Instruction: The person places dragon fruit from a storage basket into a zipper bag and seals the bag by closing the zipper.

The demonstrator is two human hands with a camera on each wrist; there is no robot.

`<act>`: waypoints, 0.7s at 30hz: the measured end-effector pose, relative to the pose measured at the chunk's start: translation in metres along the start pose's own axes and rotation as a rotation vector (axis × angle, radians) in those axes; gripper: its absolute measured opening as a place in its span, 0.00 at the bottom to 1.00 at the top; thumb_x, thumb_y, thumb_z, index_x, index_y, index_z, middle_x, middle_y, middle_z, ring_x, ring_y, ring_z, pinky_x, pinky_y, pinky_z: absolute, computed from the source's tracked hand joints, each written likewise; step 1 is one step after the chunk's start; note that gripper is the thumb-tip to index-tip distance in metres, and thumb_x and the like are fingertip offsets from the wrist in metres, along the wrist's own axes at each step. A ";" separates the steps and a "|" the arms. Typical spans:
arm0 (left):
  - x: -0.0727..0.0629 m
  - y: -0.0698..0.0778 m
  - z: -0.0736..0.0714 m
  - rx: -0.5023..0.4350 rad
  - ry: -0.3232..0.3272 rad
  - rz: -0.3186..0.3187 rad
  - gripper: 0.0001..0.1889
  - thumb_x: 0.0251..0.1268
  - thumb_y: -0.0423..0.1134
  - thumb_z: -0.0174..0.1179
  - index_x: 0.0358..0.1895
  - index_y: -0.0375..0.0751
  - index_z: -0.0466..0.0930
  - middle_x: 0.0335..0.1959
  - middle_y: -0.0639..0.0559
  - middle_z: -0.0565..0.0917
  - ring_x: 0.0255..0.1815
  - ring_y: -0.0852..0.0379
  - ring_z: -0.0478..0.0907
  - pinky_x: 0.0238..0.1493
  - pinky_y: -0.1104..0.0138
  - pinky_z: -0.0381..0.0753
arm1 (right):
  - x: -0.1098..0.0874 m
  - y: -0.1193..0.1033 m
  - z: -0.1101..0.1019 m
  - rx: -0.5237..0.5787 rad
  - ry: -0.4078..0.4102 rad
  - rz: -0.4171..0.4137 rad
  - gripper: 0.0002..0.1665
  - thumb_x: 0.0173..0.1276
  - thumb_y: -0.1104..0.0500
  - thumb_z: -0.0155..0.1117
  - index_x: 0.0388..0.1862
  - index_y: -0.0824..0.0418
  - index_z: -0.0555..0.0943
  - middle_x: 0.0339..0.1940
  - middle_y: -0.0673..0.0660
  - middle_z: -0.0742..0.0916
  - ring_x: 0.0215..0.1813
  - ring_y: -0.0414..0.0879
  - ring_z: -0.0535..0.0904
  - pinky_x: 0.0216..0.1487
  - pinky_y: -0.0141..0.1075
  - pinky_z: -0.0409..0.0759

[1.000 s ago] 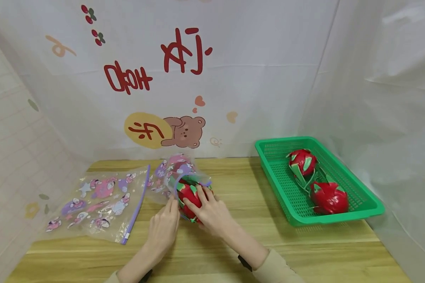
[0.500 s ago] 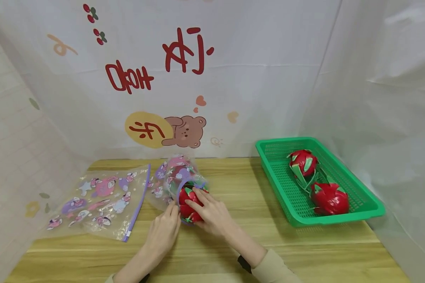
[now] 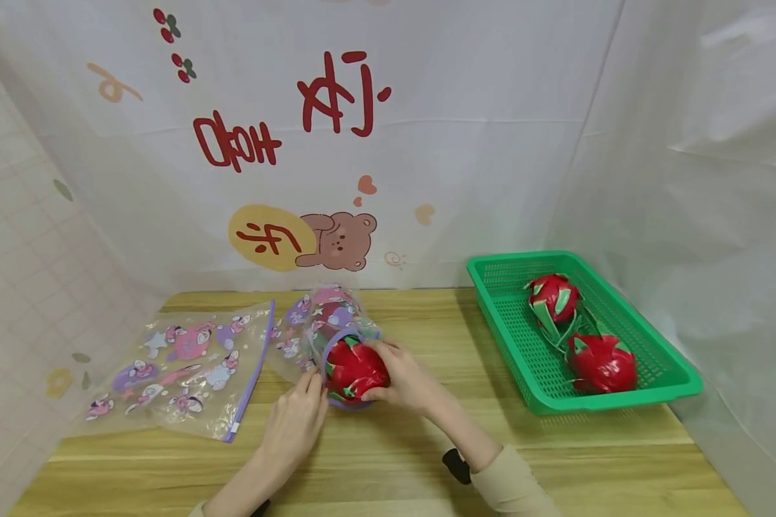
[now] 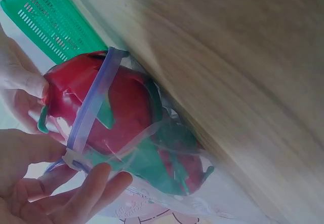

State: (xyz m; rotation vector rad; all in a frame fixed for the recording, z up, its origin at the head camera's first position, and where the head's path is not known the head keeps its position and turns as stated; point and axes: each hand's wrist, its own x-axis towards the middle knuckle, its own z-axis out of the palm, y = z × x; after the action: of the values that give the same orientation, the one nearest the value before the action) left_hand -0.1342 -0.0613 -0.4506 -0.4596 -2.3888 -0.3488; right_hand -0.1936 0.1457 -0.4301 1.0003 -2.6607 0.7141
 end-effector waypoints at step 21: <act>0.043 -0.008 -0.016 0.011 0.055 -0.023 0.19 0.54 0.37 0.67 0.47 0.31 0.75 0.37 0.39 0.85 0.31 0.45 0.84 0.20 0.63 0.82 | -0.018 -0.022 0.022 -0.224 0.209 0.007 0.49 0.38 0.52 0.83 0.59 0.69 0.73 0.55 0.68 0.82 0.50 0.57 0.83 0.47 0.44 0.84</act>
State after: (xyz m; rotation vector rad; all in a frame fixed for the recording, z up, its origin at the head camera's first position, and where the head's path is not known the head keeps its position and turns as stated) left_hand -0.1594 -0.0645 -0.4108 -0.4120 -2.3437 -0.3536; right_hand -0.1656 0.1302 -0.4469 0.8102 -2.4958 0.4787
